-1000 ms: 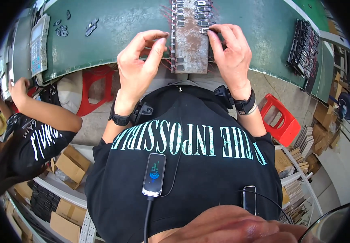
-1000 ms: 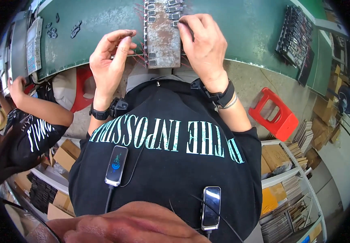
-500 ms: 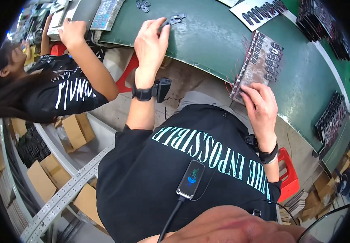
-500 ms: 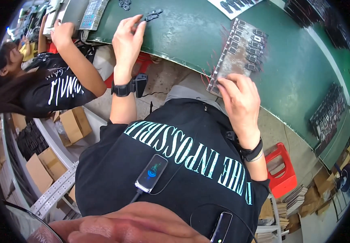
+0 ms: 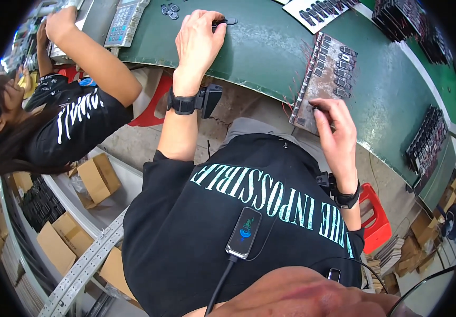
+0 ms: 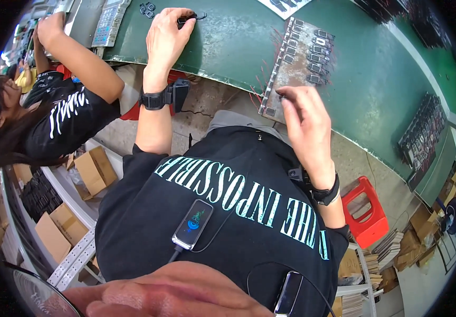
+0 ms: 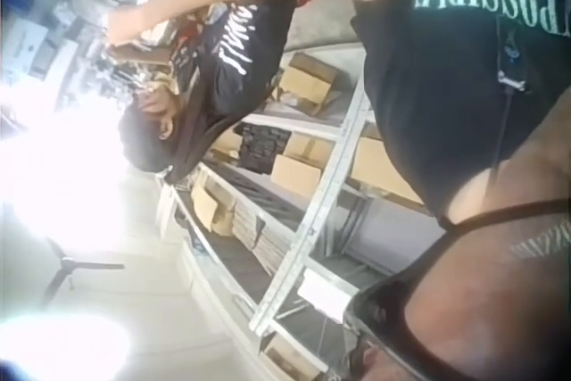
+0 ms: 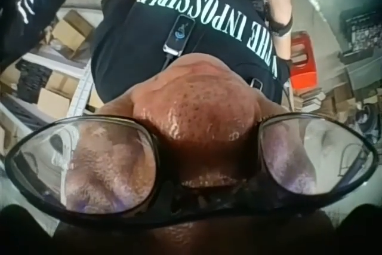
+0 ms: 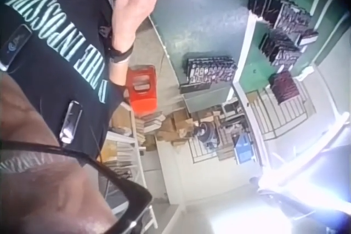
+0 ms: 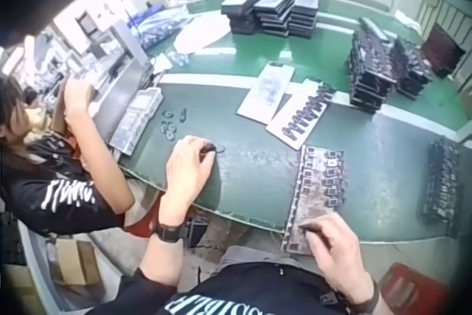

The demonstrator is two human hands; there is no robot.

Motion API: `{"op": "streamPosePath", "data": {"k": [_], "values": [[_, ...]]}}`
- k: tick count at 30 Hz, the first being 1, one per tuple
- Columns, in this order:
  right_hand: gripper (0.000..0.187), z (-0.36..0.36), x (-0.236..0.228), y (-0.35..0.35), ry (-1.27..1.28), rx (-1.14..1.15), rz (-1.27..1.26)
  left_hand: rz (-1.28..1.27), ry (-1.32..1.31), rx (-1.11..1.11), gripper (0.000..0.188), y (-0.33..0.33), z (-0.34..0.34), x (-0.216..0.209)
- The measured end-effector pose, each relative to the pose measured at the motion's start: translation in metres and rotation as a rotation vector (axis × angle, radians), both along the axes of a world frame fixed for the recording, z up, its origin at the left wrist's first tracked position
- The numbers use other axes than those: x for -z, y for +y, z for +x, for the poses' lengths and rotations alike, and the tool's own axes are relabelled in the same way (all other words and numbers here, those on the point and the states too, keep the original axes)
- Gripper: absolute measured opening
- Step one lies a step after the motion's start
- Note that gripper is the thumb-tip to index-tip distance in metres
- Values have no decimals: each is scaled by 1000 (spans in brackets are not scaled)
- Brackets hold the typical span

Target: The person picks up a small electronic component, presses its parts together with both hands, and places it onto a metal plate. This process is repeated for several components, which are then moved from the plate to a separate stack.

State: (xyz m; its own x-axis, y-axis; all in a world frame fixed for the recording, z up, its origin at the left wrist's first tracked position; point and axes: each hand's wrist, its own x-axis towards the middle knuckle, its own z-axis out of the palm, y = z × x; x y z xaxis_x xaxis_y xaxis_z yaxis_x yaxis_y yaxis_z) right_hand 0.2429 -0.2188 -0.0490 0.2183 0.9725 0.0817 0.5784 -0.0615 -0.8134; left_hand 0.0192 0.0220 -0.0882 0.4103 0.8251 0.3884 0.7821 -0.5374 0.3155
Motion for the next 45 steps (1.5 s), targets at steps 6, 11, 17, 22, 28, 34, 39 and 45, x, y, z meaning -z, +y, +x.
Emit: {"op": "streamPosePath", "data": {"k": [6, 11, 17, 22, 28, 34, 39, 45], "values": [[19, 20, -2, -18, 145, 234, 21, 125, 227, 138, 17, -24, 34, -38], [25, 29, 12, -35, 713, 265, 76, 83, 464, 263, 15, -26, 48, -46], [30, 33, 20, -41, 990, 268, 234, 165, 237, 502, 20, -47, 37, -5], [27, 35, 27, -46, 778, 335, 195, 144, 254, 571, 27, -65, 37, -10], [26, 33, 21, -34, 856, 281, 87, 177, 386, 774, 26, -45, 48, -26], [27, 33, 16, -32, 898, 270, 26, 165, 486, 723, 25, -40, 52, -28], [23, 35, 20, -29, 983, 291, 32, -39, -175, 600, 22, -48, 51, -22], [19, 35, 23, -22, 1020, 253, 24, -186, -421, 448, 25, -82, 41, 10]]}}
